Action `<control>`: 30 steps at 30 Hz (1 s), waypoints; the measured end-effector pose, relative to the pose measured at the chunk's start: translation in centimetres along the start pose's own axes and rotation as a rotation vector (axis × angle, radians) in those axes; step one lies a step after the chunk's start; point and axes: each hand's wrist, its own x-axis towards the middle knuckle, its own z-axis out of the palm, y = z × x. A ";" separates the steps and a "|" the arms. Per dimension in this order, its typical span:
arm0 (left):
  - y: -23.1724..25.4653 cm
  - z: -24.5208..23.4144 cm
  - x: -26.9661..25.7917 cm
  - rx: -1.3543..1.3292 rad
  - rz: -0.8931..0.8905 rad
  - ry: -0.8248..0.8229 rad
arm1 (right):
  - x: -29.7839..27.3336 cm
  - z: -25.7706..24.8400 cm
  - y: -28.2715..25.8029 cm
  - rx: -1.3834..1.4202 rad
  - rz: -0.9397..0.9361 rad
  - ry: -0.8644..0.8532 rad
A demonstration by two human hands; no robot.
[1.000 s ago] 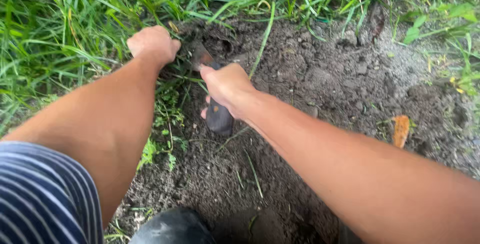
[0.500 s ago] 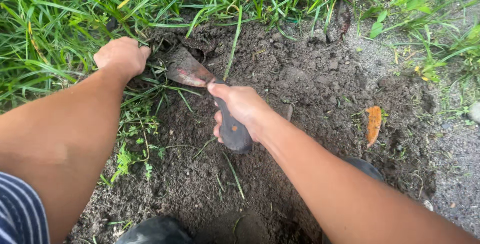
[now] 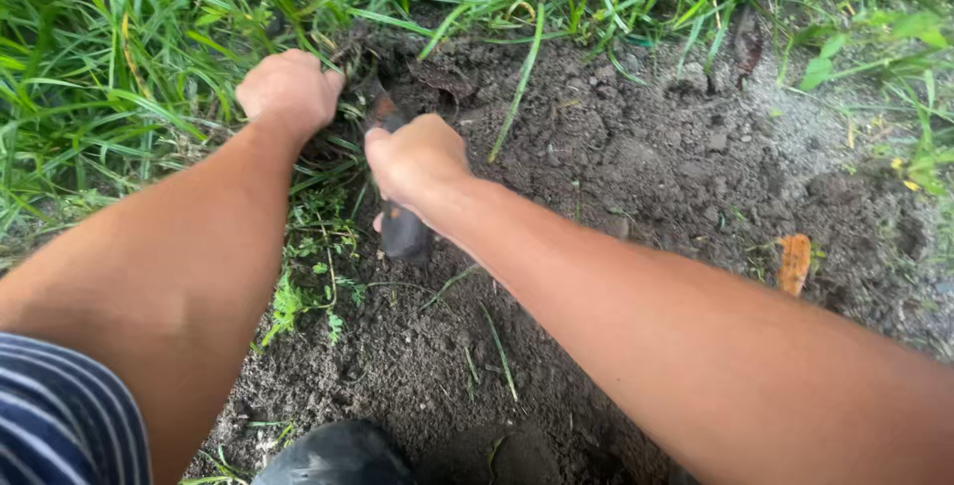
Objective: The person uses a hand trowel to loosen soil and pull weeds from a garden bed. They repeatedly dig around the base of grassy weeds, lift them by the roots, and discard the uprooted plants to the side.
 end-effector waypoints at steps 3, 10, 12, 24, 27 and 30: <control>-0.9 -0.4 -0.6 0.011 -0.018 -0.006 | -1.2 0.6 0.7 -0.326 -0.094 0.044; -0.6 -0.3 -2.5 0.050 -0.008 -0.008 | -3.6 -3.8 2.0 -0.550 -0.394 0.115; -0.8 -0.4 -2.7 0.060 0.008 -0.014 | -3.2 -5.3 2.4 -0.204 -0.113 -0.097; 0.2 -1.8 -6.5 -0.017 -0.017 0.054 | -2.2 -3.3 5.0 0.658 0.340 -0.440; -0.4 -2.9 -8.0 -0.056 -0.101 0.031 | -4.3 -2.2 2.5 0.359 0.209 -0.235; -2.0 -4.2 -9.2 -0.078 -0.122 0.075 | -6.6 -3.1 1.8 0.012 -0.038 -0.096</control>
